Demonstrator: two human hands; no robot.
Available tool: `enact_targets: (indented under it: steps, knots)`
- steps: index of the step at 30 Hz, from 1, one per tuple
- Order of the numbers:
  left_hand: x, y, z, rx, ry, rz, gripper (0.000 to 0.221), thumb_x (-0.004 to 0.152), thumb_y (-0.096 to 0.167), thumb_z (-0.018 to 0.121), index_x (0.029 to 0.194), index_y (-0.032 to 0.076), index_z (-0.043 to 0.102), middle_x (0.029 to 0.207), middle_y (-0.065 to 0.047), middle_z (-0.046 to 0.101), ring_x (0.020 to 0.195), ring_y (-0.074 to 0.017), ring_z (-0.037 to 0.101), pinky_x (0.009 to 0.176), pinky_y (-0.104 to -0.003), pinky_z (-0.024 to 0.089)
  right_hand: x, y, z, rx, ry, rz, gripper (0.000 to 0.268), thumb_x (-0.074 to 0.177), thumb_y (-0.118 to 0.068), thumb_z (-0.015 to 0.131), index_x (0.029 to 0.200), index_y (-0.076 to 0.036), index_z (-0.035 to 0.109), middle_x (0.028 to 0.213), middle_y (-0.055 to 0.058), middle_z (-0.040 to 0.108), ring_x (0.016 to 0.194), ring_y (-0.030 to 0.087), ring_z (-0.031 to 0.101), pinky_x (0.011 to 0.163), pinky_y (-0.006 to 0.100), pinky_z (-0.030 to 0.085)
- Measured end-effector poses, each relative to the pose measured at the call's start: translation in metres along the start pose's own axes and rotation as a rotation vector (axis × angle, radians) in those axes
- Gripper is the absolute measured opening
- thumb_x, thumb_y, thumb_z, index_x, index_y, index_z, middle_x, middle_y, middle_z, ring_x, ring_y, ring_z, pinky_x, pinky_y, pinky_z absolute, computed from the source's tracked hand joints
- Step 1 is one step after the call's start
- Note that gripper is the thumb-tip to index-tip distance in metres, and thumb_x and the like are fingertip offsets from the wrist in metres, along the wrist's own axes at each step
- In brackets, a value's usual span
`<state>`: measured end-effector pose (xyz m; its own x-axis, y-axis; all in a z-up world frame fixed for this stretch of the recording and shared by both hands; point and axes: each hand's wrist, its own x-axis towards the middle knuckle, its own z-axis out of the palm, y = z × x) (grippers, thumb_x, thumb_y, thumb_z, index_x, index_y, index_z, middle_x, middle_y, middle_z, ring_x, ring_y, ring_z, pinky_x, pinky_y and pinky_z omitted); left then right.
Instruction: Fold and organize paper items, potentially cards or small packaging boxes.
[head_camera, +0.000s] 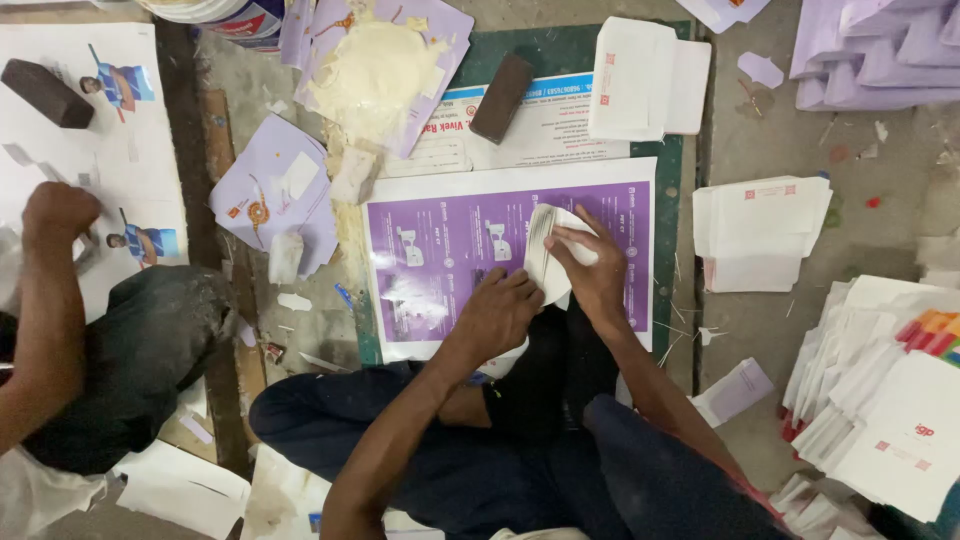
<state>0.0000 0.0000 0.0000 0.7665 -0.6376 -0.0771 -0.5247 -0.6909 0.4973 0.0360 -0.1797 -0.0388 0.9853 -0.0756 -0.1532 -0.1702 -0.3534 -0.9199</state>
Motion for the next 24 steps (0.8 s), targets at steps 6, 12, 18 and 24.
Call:
enact_targets:
  steps: [6, 12, 18, 24]
  knots:
    - [0.004, -0.002, -0.003, 0.015, -0.069, 0.005, 0.016, 0.092, 0.018, 0.065, 0.088, 0.004, 0.071, 0.091, -0.011, 0.072, 0.100, -0.0279, 0.063, 0.090, -0.045, 0.044, -0.002, 0.014, 0.005, -0.021, 0.004, 0.003, 0.025, 0.087, -0.017, 0.085, 0.108, -0.004, 0.078, 0.141, 0.020, 0.063, 0.135, 0.032, 0.060, 0.113, 0.045, 0.046]
    - [-0.005, -0.013, 0.022, -0.203, -0.106, -0.392, 0.041, 0.096, 0.007, 0.054, 0.135, -0.005, 0.049, 0.106, -0.023, 0.070, 0.107, -0.0408, 0.068, 0.094, -0.049, 0.053, 0.003, 0.003, -0.002, -0.076, -0.075, -0.075, 0.031, 0.087, -0.014, 0.078, 0.116, -0.004, 0.079, 0.143, 0.020, 0.062, 0.134, 0.034, 0.057, 0.111, 0.044, 0.046]
    - [-0.005, -0.021, 0.033, -0.049, 0.098, 0.028, 0.031, 0.088, 0.006, 0.056, 0.119, 0.004, 0.051, 0.107, -0.023, 0.071, 0.107, -0.0457, 0.066, 0.095, -0.050, 0.051, 0.003, 0.002, 0.002, -0.072, -0.037, -0.019, 0.031, 0.086, -0.024, 0.085, 0.109, -0.003, 0.079, 0.143, 0.021, 0.061, 0.136, 0.035, 0.058, 0.113, 0.048, 0.044]
    - [0.005, -0.015, 0.011, -0.127, -0.130, -0.078, 0.025, 0.090, 0.004, 0.056, 0.114, 0.003, 0.052, 0.099, -0.019, 0.072, 0.102, -0.0389, 0.067, 0.091, -0.049, 0.052, 0.001, 0.009, 0.005, -0.014, -0.023, 0.008, 0.027, 0.088, -0.022, 0.083, 0.107, -0.003, 0.079, 0.142, 0.023, 0.061, 0.137, 0.035, 0.058, 0.111, 0.047, 0.046]
